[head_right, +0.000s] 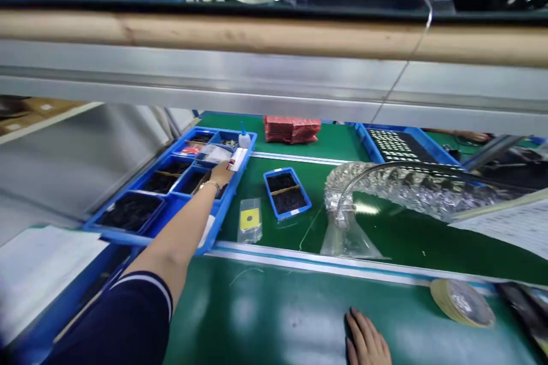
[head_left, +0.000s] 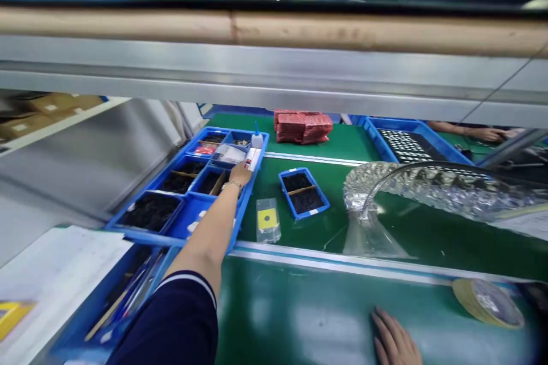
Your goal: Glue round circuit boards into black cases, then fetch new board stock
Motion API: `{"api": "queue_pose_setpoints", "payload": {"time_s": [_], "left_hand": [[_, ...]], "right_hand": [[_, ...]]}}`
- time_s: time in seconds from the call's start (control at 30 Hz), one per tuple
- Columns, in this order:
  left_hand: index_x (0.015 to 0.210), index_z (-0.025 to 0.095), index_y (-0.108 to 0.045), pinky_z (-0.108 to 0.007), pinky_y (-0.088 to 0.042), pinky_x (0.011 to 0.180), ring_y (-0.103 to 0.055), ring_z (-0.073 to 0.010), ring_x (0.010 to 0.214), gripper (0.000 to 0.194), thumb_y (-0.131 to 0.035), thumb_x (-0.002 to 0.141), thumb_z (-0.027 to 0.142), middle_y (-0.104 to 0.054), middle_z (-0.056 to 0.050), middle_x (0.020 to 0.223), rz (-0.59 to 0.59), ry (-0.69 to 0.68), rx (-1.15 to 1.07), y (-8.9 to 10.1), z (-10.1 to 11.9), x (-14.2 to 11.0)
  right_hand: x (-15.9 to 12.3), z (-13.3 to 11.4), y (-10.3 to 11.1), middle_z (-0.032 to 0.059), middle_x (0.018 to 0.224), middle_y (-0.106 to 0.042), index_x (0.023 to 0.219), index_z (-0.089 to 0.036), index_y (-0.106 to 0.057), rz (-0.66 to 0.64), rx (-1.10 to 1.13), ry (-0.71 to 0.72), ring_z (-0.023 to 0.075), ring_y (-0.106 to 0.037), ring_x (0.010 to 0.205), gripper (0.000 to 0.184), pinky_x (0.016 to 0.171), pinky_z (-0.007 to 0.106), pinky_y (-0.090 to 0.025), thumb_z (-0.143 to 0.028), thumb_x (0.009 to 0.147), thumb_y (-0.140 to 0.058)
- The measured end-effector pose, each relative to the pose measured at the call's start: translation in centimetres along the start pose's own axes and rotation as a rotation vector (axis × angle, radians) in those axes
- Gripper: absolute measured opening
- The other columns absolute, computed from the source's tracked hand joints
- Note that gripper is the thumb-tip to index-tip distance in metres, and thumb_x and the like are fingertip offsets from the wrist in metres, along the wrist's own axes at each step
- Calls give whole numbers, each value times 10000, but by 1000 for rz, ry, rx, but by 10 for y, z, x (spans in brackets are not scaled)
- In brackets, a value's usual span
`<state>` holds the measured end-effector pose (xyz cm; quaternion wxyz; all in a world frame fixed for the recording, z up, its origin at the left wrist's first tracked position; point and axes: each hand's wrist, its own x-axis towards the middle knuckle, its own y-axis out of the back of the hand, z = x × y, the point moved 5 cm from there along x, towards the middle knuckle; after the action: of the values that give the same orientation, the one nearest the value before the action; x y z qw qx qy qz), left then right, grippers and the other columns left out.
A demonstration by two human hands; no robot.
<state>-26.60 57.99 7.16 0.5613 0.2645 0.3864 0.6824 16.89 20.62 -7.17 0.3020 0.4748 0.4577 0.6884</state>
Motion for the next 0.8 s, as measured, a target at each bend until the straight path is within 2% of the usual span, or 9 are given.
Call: {"api": "queue_pose_setpoints", "payload": {"time_s": [0.1,0.2,0.3,0.4,0.5,0.6,0.7,0.73,0.8], "left_hand": [[1113,136,-521,-445,-433,873,-543,-211,1002,335,-506,847,339,-561,-89,1105,5,-49,110,-16,9,41],[1128,135,-513,-454,-422,885,-542,-214,1009,347,-489,855,348,-561,-94,1113,2,-97,199,-29,11,61],[1121,133,-519,-456,-404,905,-530,-215,1038,333,-453,873,345,-561,-96,1125,8,-177,274,-34,8,57],[1114,119,-528,-441,-389,926,-508,-219,1083,309,-415,886,296,-555,-110,1154,9,-269,345,-29,3,33],[1171,95,-505,-383,-357,978,-444,-236,1176,352,-399,868,239,-500,-154,1252,20,-344,416,-15,-2,-9],[1199,93,-501,-342,-326,1014,-412,-246,1212,410,-433,823,240,-464,-160,1302,-8,-438,485,-2,0,-71],[1199,66,-503,-368,-284,1045,-400,-258,1220,437,-417,815,257,-449,-177,1312,-56,-561,521,-6,8,-157],[1195,56,-505,-372,-274,1053,-403,-258,1217,443,-397,824,273,-451,-180,1308,-71,-621,519,-13,10,-192],[1199,95,-510,-388,-298,1046,-436,-254,1191,457,-373,843,349,-477,-151,1291,-112,-831,486,-36,10,-270]], "right_hand": [[4,-3,1,84,1200,-562,1187,-187,-503,-61,-36,-14,229,-540,1053,409,798,325,-453,-395,845,-416],[5,-3,3,77,1244,-532,1218,-194,-481,-116,-19,-62,230,-502,1103,423,854,342,-418,-389,846,-428],[5,-5,4,76,1253,-524,1219,-194,-483,-143,13,-112,231,-483,1121,421,887,359,-394,-389,849,-431],[5,-7,4,74,1256,-520,1207,-200,-496,-155,52,-150,232,-465,1137,406,910,374,-378,-388,853,-432],[7,-6,4,75,1262,-515,1202,-204,-504,-176,115,-185,235,-453,1147,385,924,393,-367,-365,861,-428],[14,-6,11,100,1273,-501,1195,-184,-510,-217,235,-265,259,-433,1165,361,941,434,-348,-312,878,-397],[27,-8,27,172,1279,-472,1180,-123,-515,-255,477,-375,315,-390,1194,359,956,527,-296,-241,884,-347],[32,-9,33,204,1285,-452,1176,-97,-511,-261,593,-396,333,-366,1208,359,961,559,-268,-213,875,-353],[37,-7,46,164,1298,-452,1171,-136,-511,-259,662,-411,302,-357,1223,342,984,532,-268,-215,861,-392]]}}
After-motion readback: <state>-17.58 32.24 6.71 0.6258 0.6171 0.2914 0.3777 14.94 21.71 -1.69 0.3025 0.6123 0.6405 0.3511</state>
